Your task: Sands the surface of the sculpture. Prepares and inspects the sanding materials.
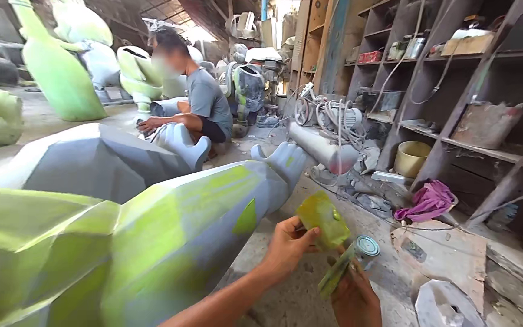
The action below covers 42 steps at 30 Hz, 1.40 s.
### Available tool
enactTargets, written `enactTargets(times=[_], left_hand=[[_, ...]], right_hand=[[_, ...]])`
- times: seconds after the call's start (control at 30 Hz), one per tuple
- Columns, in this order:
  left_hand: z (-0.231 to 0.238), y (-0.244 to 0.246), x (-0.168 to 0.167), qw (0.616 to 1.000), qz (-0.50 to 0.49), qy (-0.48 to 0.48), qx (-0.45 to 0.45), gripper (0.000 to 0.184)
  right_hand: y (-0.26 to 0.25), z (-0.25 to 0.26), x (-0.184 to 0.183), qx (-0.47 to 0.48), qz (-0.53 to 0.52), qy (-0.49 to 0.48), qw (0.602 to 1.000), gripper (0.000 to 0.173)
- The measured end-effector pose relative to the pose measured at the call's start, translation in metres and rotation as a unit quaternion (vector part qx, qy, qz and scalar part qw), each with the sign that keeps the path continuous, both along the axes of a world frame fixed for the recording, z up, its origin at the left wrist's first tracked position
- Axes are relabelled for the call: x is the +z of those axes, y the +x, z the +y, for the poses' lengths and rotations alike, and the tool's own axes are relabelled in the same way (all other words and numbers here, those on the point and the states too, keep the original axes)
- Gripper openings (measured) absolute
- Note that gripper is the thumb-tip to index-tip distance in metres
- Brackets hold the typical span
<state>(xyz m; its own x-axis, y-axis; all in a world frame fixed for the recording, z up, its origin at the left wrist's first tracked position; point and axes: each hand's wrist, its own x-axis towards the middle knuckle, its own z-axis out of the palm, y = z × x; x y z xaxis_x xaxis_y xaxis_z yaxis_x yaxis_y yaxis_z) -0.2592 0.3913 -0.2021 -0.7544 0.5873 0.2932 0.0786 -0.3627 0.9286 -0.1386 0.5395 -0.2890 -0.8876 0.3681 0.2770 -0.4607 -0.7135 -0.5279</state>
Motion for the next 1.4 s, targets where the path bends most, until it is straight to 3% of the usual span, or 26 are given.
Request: enactTargets(times=[0.23, 0.4, 0.57, 0.7, 0.8, 0.87, 1.0, 1.13, 1.2, 1.3, 1.4], left_hand=[[-0.001, 0.007, -0.011, 0.998, 0.002, -0.021, -0.055, 0.028], [-0.012, 0.008, -0.026, 0.99, -0.079, 0.038, -0.113, 0.04], [-0.02, 0.028, -0.058, 0.999, 0.015, 0.027, -0.041, 0.03], [-0.03, 0.037, -0.06, 0.998, 0.005, -0.001, 0.066, 0.019], [-0.047, 0.035, -0.047, 0.991, -0.02, -0.001, 0.133, 0.015], [-0.067, 0.034, -0.026, 0.983, -0.02, -0.013, 0.182, 0.011], [-0.121, 0.034, 0.046, 0.955, 0.042, -0.044, 0.289, 0.007], [-0.162, 0.061, 0.102, 0.92, 0.065, 0.007, 0.386, 0.011], [-0.174, 0.077, 0.103, 0.902, 0.076, 0.041, 0.423, 0.015], [-0.187, 0.094, 0.093, 0.89, 0.096, 0.052, 0.443, 0.018], [-0.199, 0.101, 0.092, 0.893, 0.123, 0.032, 0.432, 0.019]], right_hand=[[-0.002, -0.025, 0.009, -0.026, -0.043, -0.046, 0.998, 0.027], [-0.004, -0.029, 0.031, -0.116, -0.169, -0.044, 0.978, 0.025], [-0.013, -0.04, 0.038, -0.153, -0.229, -0.032, 0.961, 0.026], [-0.026, -0.056, 0.035, -0.144, -0.249, -0.035, 0.957, 0.029], [-0.036, -0.065, 0.033, -0.132, -0.213, 0.002, 0.968, 0.041], [-0.041, -0.066, 0.03, -0.161, -0.201, 0.054, 0.965, 0.04], [-0.058, -0.068, -0.001, -0.215, -0.206, 0.166, 0.94, 0.057], [-0.089, -0.093, -0.015, -0.244, -0.233, 0.266, 0.903, 0.069], [-0.108, -0.103, -0.014, -0.264, -0.228, 0.337, 0.874, 0.063], [-0.14, -0.12, -0.017, -0.362, -0.142, 0.426, 0.817, 0.033], [-0.155, -0.158, -0.023, -0.353, -0.095, 0.51, 0.779, 0.035]])
